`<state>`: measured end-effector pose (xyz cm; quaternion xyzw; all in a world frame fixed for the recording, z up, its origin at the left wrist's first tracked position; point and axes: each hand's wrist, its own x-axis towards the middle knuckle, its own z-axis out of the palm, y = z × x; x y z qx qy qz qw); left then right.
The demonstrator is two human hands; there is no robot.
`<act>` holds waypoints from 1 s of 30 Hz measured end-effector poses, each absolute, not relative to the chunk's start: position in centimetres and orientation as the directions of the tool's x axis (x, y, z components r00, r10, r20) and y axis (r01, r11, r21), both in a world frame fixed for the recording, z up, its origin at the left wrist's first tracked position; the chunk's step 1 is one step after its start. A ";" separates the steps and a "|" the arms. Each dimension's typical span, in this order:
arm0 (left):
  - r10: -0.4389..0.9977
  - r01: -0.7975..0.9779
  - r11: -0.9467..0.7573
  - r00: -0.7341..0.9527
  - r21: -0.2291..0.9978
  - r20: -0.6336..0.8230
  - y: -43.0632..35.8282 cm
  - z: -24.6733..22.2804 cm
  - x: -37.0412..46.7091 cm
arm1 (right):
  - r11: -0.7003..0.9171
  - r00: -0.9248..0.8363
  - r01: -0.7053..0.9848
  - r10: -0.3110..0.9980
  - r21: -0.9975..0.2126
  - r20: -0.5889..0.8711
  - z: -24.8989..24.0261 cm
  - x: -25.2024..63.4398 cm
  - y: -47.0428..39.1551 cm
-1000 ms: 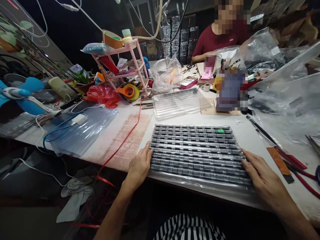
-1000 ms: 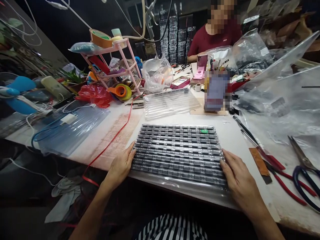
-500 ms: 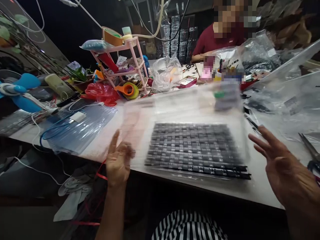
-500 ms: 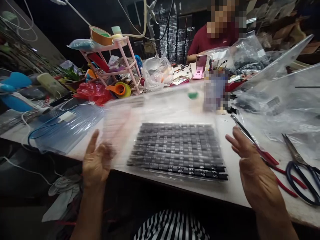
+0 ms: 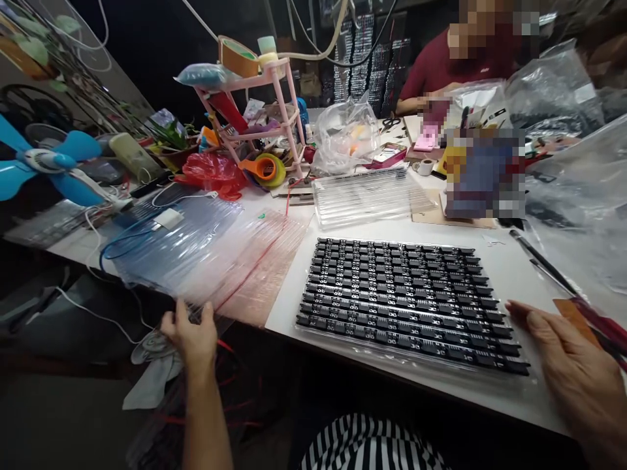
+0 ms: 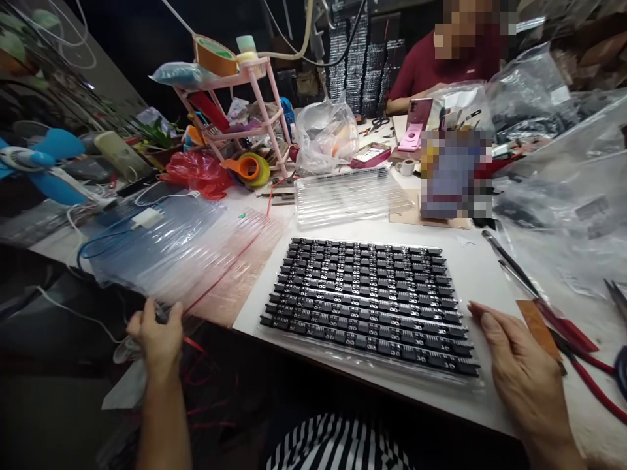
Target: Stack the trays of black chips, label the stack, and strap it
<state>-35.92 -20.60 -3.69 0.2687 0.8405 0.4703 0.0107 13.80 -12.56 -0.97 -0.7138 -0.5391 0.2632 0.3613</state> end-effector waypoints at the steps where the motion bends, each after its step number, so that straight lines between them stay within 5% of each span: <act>1: 0.454 0.503 0.441 -0.839 0.743 0.299 -20.4 -3.4 -35.1 | -0.185 0.293 0.572 0.956 -0.799 -0.012 -0.8 13.6 -12.5; 4: 0.605 0.648 0.386 -0.715 0.657 0.350 -19.0 -2.1 -31.6 | -0.289 0.355 0.571 0.931 -0.768 -0.086 -0.8 13.5 -12.4; 8: 0.959 0.641 0.148 -0.278 0.753 0.048 -17.3 -1.1 -26.2 | -0.358 0.409 0.584 0.905 -0.728 -0.117 -1.1 13.8 -12.3; 12: 0.998 0.674 0.035 0.012 0.738 -0.058 -16.8 -0.9 -22.9 | -0.351 0.394 0.585 0.911 -0.731 -0.123 -0.9 13.8 -12.4; 23: 0.998 0.538 0.058 -0.007 0.841 -0.064 -17.7 -1.0 -24.3 | -0.365 0.356 0.668 0.922 -0.649 -0.152 -1.3 14.9 -12.8; 30: 0.999 0.662 0.021 0.021 0.749 -0.046 -10.9 -0.9 -25.5 | -0.358 0.328 0.690 0.929 -0.629 -0.170 -1.6 15.0 -12.8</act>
